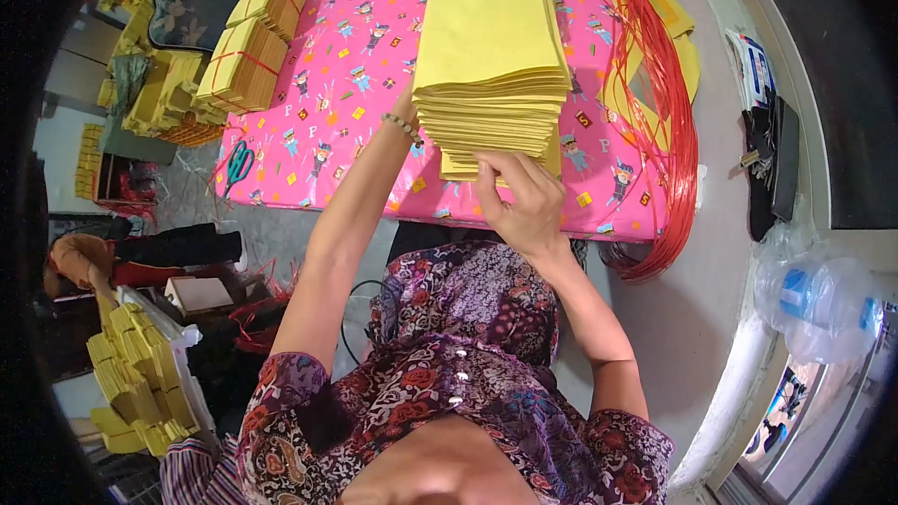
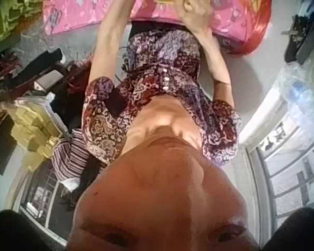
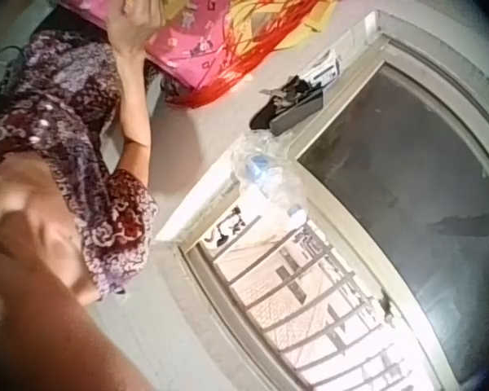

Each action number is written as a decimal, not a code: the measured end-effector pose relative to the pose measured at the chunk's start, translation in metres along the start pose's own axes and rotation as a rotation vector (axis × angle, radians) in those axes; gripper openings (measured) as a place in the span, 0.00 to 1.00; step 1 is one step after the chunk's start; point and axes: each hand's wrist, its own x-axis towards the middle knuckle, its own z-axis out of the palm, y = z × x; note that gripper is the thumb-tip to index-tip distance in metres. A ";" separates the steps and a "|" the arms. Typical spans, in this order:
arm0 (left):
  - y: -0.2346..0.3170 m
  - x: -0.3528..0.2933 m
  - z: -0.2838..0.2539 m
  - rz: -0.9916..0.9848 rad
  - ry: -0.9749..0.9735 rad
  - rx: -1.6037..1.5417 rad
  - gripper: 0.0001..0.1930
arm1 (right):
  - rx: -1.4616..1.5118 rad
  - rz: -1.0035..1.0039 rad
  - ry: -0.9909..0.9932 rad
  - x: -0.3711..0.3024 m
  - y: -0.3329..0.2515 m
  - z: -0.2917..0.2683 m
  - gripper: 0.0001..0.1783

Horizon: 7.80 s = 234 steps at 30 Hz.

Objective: Bundling stacks of yellow paper and tying them with red ribbons.

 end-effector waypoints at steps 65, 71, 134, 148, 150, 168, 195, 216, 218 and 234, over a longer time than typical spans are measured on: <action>0.053 -0.112 0.048 0.477 0.127 0.651 0.17 | -0.139 -0.211 -0.102 0.073 0.005 -0.059 0.36; 0.049 -0.113 0.048 0.454 0.143 0.684 0.16 | 0.172 -0.160 -0.186 0.135 0.016 -0.064 0.31; 0.143 -0.094 0.061 0.669 0.134 0.992 0.10 | -0.242 0.546 -0.039 0.226 0.252 -0.171 0.14; 0.152 -0.065 0.078 0.301 0.039 0.667 0.11 | -0.060 -0.049 0.285 0.288 0.125 -0.138 0.10; 0.161 -0.046 0.088 0.215 -0.004 0.641 0.15 | 0.001 -0.216 0.110 0.277 0.054 -0.107 0.10; 0.191 0.008 0.057 0.142 0.016 -0.199 0.16 | -0.181 -0.406 -0.130 0.241 -0.008 -0.098 0.15; 0.137 -0.056 0.032 0.226 0.310 0.260 0.12 | 0.945 0.515 -0.024 0.152 0.007 -0.073 0.17; 0.045 -0.089 -0.013 -0.468 0.418 0.229 0.22 | 0.788 0.977 0.000 0.050 0.098 -0.038 0.14; 0.044 -0.088 -0.008 -0.506 0.437 0.239 0.21 | 0.802 0.985 -0.004 0.046 0.113 -0.035 0.14; 0.035 -0.081 -0.020 -0.495 0.152 0.569 0.22 | 0.589 0.790 -0.159 0.056 0.102 -0.026 0.14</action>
